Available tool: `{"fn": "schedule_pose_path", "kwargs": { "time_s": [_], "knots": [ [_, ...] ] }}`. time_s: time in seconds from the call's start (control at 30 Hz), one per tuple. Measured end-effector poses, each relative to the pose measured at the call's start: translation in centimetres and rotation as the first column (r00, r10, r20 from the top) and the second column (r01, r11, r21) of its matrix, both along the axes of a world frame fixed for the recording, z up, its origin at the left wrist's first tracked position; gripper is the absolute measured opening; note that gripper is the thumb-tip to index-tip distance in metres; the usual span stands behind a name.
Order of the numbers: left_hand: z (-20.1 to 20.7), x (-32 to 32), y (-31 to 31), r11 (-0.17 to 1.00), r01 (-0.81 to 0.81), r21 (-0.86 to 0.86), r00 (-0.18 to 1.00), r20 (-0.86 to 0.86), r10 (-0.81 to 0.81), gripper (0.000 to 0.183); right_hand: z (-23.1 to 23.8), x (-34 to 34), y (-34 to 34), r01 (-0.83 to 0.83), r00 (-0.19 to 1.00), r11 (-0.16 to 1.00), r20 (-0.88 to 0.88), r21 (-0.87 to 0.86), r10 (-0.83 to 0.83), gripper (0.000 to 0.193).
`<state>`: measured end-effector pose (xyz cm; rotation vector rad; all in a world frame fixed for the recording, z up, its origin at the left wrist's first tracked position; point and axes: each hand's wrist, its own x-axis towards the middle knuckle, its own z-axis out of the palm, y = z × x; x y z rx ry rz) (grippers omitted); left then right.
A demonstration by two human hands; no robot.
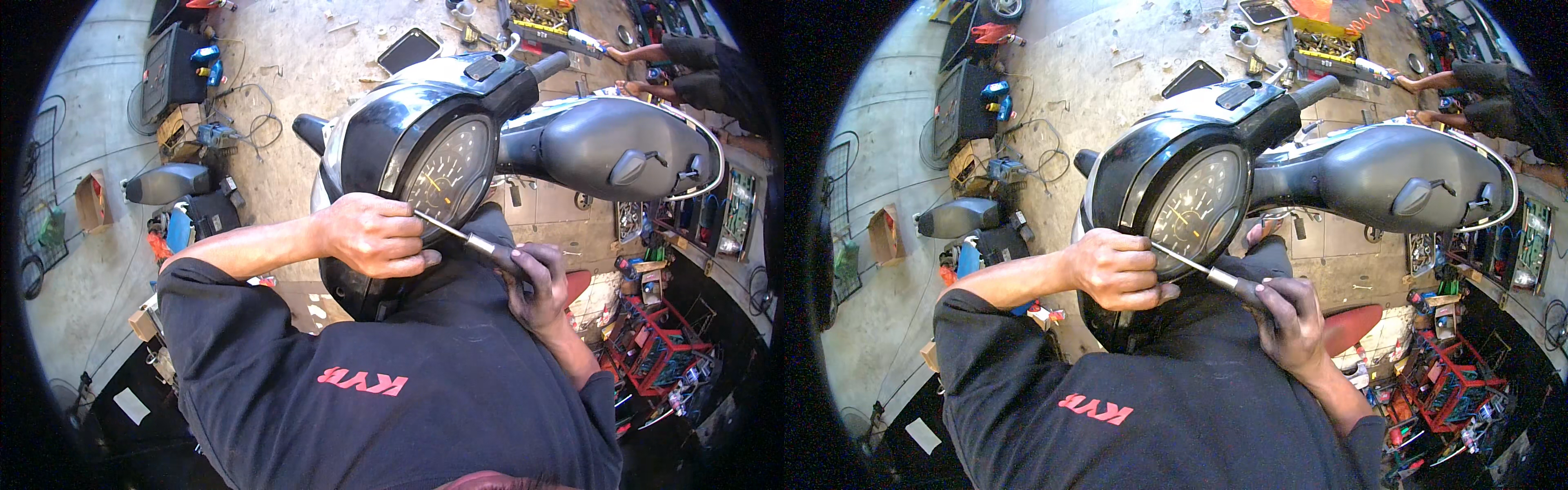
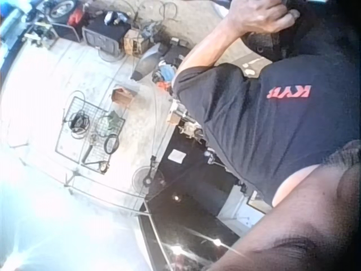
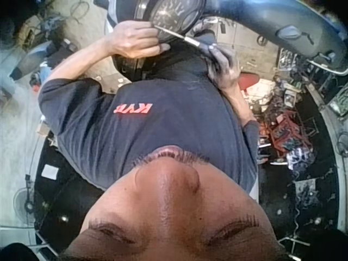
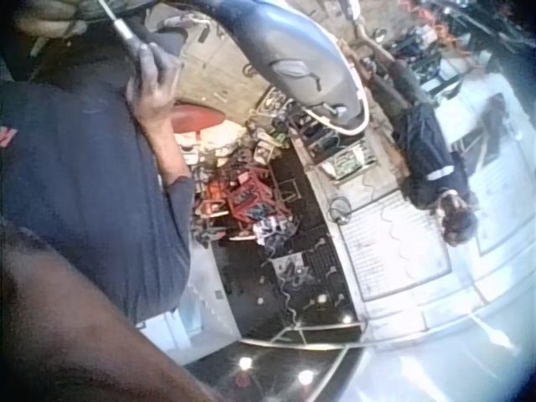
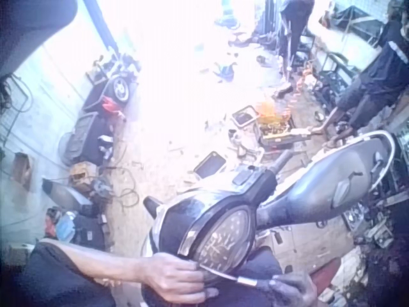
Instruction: The person unscrews and removes the speedometer and dashboard components from a motorcycle using a screwdriver. They handle the plastic casing, disconnect internal parts, and set the dashboard back into position.
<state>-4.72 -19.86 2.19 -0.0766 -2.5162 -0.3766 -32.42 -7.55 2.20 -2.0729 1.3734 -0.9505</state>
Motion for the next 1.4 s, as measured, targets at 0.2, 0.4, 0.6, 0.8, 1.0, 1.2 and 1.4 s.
{"fn": "schedule_pose_path", "kwargs": {
  "time_s": [0.2, 0.4, 0.6, 0.8, 1.0, 1.2, 1.4],
  "knots": [
    [0.1, -0.2, -0.1, 1.000, -0.003, 0.022, 1.000, 0.001, 0.003, 0.017, 1.9, 0.1, -0.3, -0.006, 0.993, 0.958, 0.111, 0.288, -0.027, 0.036],
    [0.2, -0.2, 0.1, 0.999, -0.009, 0.036, 1.000, 0.020, 0.009, 0.027, 3.2, 0.1, -1.7, -0.110, 0.880, 0.535, 0.333, 0.837, -0.340, 0.031],
    [0.6, 0.3, 0.0, 1.000, 0.008, 0.018, 0.996, 0.084, -0.009, 0.009, 1.0, 0.0, -1.1, -0.136, 0.969, 0.986, -0.220, -0.094, 0.113, 0.040],
    [-0.1, -0.2, 0.0, 0.999, 0.011, 0.033, 1.000, 0.009, -0.011, 0.020, 2.1, 0.1, -2.8, -0.080, 0.948, 0.661, 0.263, 0.746, -0.181, 0.028],
    [0.0, 0.0, 0.0, 0.999, 0.013, 0.038, 1.000, 0.020, -0.013, 0.019, 2.4, -0.4, -3.2, -0.180, 0.900, 0.634, 0.386, 0.752, -0.202, 0.039],
    [0.1, -0.1, -0.2, 0.999, 0.012, 0.029, 1.000, 0.014, -0.013, 0.018, 2.2, 0.3, -1.7, -0.031, 0.996, 0.967, 0.084, 0.253, 0.010, 0.038],
    [0.6, 0.7, -0.1, 1.000, -0.010, 0.019, 0.998, 0.065, 0.009, 0.011, 3.9, 0.1, -3.4, -0.185, 0.840, 0.192, 0.256, 0.964, -0.478, 0.027]
  ]
}}
